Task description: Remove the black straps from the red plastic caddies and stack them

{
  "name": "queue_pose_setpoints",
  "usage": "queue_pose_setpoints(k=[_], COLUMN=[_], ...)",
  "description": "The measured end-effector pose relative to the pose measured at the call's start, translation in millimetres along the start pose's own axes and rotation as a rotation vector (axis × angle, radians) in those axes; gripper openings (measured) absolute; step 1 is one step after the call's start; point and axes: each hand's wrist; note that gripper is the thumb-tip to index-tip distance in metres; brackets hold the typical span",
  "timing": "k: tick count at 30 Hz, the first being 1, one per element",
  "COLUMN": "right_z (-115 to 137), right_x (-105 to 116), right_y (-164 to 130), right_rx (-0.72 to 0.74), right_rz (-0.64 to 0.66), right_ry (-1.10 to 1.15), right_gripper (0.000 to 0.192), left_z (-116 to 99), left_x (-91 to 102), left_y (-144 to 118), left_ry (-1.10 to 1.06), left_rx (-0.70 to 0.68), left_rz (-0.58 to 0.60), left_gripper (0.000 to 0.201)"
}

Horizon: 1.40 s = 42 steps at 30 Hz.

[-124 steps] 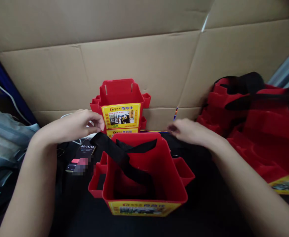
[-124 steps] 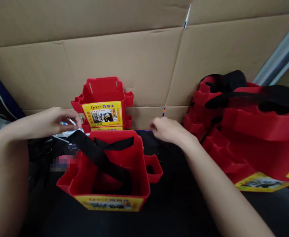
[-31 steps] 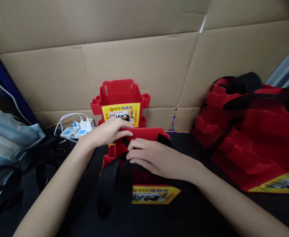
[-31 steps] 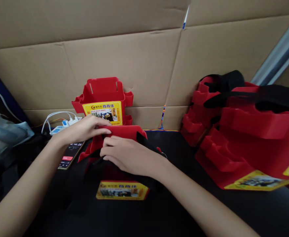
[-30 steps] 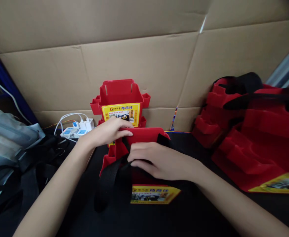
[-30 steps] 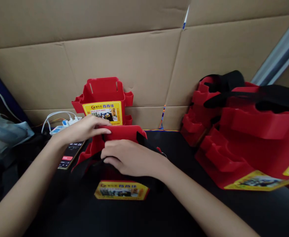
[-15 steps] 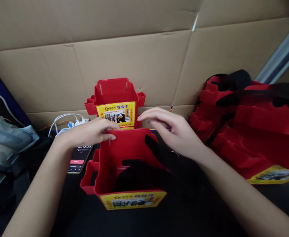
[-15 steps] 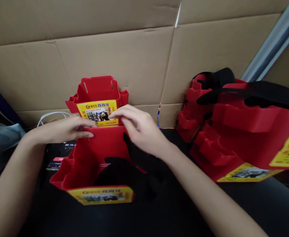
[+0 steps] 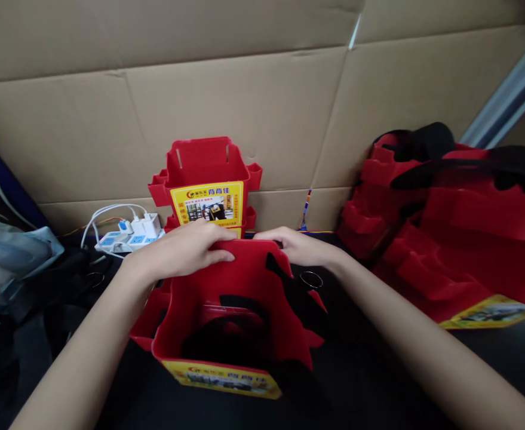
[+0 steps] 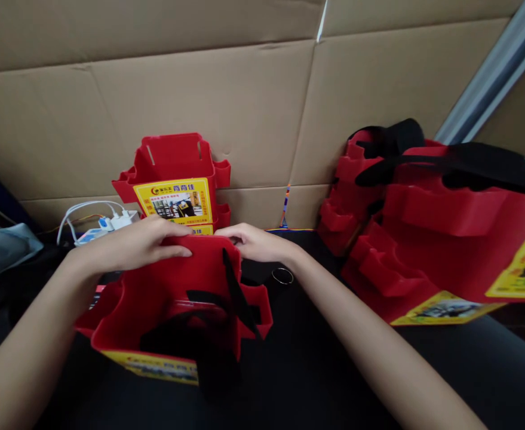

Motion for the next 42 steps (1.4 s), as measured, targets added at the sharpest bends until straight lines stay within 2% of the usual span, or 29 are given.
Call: queue_pose_setpoints(k=[4,6,8,10,11,12,13,15,16,18,22,24,26,28,30,31,33,38,40,42], right_z=[-34,-50,-52,-38,-26,-14,-2,14,16,6,-35,-44,-35,-15,3,8,5,-37,-36,-20], right_x=[25,40,48,48,44,38,32,20,16,15,35,44,45,38,27,23,18,32,35,31], right_y=[-11,-21,-28,-31,-30,-28,-24,-17,-14,-10,-16,-23,-28,-28,-23,-20,-13,-12,-15,-17], right_rx=[-0.357,-0.499,-0.558,-0.474,-0.369,-0.205,-0.052,0.084,0.077,-0.043,-0.361,-0.438,-0.396,-0.202,0.007,0.065,0.043,-0.21,-0.211,-0.119], right_rz=[0.001,-0.022,-0.052,-0.074,-0.063,-0.031,0.029,0.13,0.152,0.107,-0.075,-0.097,-0.08,-0.024,0.056,0.094,0.127,0.009,0.026,0.076], right_ry=[-0.453,-0.547,-0.578,-0.56,-0.52,-0.445,-0.362,-0.256,-0.249,-0.322,-0.517,-0.542,-0.521,-0.422,-0.275,-0.217,-0.193,-0.36,-0.36,-0.307], right_gripper=[0.018,0.013,0.025,0.046,0.053,0.056,0.053,0.037,0.032,0.027,0.024,0.03,0.046,0.056,0.048,0.041,0.032,0.023,0.022,0.031], left_z=[2,3,3,2,2,1,1,0,0,0,2,3,2,2,1,1,2,3,3,2], left_x=[-0.3,-1.0,-1.6,-1.7,-1.6,-1.4,-1.2,-0.6,-0.4,-0.4,-1.3,-1.6,-1.4,-0.9,-0.6,-0.6,-0.8,-1.8,-1.9,-1.5], left_y=[0,0,0,0,0,0,0,0,0,0,0,0,0,1,1,1,1,0,0,0], left_ry=[0.003,0.005,0.008,0.015,0.017,0.015,0.008,-0.006,-0.011,-0.014,0.033,0.053,0.053,0.045,0.041,0.04,0.043,0.064,0.06,0.047], left_rx=[-0.016,-0.022,-0.021,-0.013,-0.011,-0.011,-0.014,-0.024,-0.029,-0.036,-0.02,-0.007,-0.005,-0.006,-0.008,-0.01,-0.017,-0.025,-0.02,-0.019], left_rz=[-0.017,-0.023,-0.032,-0.042,-0.044,-0.044,-0.038,-0.024,-0.022,-0.027,-0.042,-0.036,-0.027,-0.025,-0.022,-0.023,-0.023,-0.032,-0.041,-0.042], left_gripper=[0.013,0.014,0.014,0.015,0.014,0.014,0.014,0.014,0.014,0.014,0.015,0.016,0.015,0.013,0.012,0.012,0.011,0.014,0.014,0.013])
Point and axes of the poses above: each hand's wrist, its own y-axis towards the middle knuckle, its own x-axis out of the back of the hand, z = x × y, and after that the axes turned 1 degree about -x, right-handed
